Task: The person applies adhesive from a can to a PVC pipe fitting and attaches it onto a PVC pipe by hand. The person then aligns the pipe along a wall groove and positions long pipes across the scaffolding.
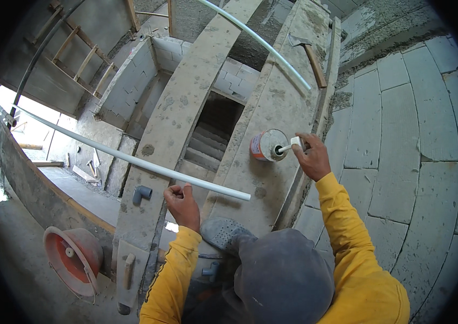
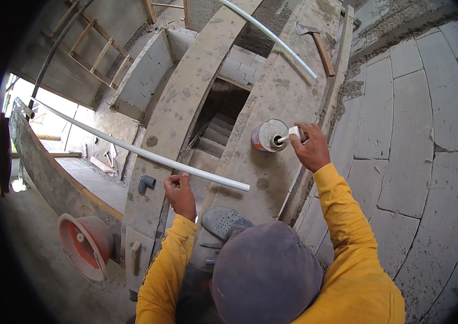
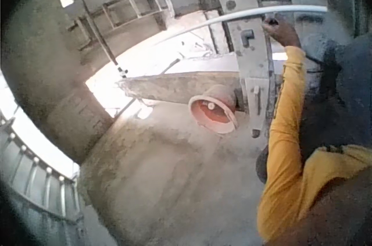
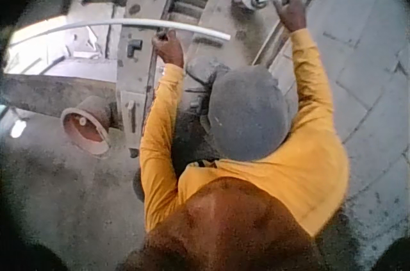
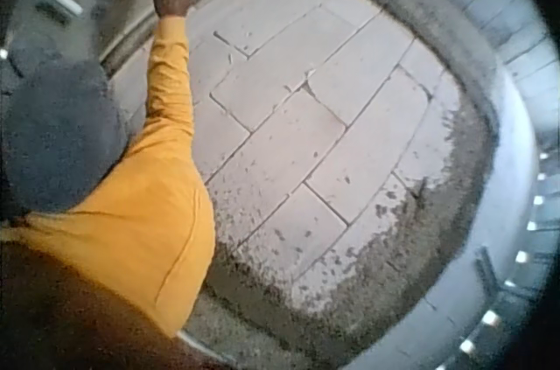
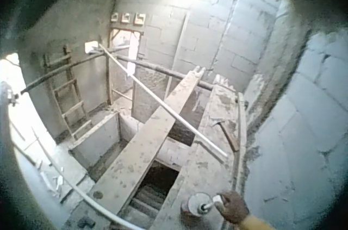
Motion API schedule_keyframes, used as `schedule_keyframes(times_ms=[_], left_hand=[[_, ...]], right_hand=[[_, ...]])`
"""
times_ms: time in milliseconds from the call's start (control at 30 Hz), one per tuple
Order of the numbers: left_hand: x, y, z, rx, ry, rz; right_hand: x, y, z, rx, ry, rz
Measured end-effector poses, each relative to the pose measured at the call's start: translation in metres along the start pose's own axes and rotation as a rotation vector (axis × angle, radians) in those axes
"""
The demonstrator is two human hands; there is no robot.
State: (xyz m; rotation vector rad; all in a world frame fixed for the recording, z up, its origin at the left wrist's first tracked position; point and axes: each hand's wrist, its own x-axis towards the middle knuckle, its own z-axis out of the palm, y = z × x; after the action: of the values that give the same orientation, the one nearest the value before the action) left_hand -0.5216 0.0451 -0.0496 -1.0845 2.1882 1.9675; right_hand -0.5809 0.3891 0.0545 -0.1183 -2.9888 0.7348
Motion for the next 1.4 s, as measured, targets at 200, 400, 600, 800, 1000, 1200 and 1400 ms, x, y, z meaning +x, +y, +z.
schedule_keyframes(times_ms=[200, 400, 600, 800, 1000, 1200, 1400], left_hand=[[0.01, -0.004, -0.002, -0.113, 0.008, -0.217], [0.015, 0.002, -0.001, -0.179, -0.08, -0.288], [0.018, -0.004, 0.003, -0.179, -0.08, -0.282], [0.018, -0.011, 0.006, -0.188, -0.135, -0.352], [0.016, -0.012, 0.012, -0.17, -0.164, -0.347], [0.017, -0.01, 0.016, -0.214, -0.164, -0.351], [0.018, -0.014, 0.01, -0.26, -0.184, -0.381]], right_hand=[[-0.012, 0.015, -0.007, 0.604, 0.049, 0.438], [-0.04, 0.04, -0.008, 1.147, 0.046, 0.721], [-0.078, -0.007, 0.012, 1.192, -0.139, 0.713], [-0.095, -0.027, 0.045, 0.984, -0.268, 0.676], [-0.099, -0.015, 0.053, 0.824, -0.354, 0.6], [-0.094, -0.022, 0.047, 0.783, -0.302, 0.575], [-0.088, -0.023, 0.055, 0.789, -0.347, 0.568]])
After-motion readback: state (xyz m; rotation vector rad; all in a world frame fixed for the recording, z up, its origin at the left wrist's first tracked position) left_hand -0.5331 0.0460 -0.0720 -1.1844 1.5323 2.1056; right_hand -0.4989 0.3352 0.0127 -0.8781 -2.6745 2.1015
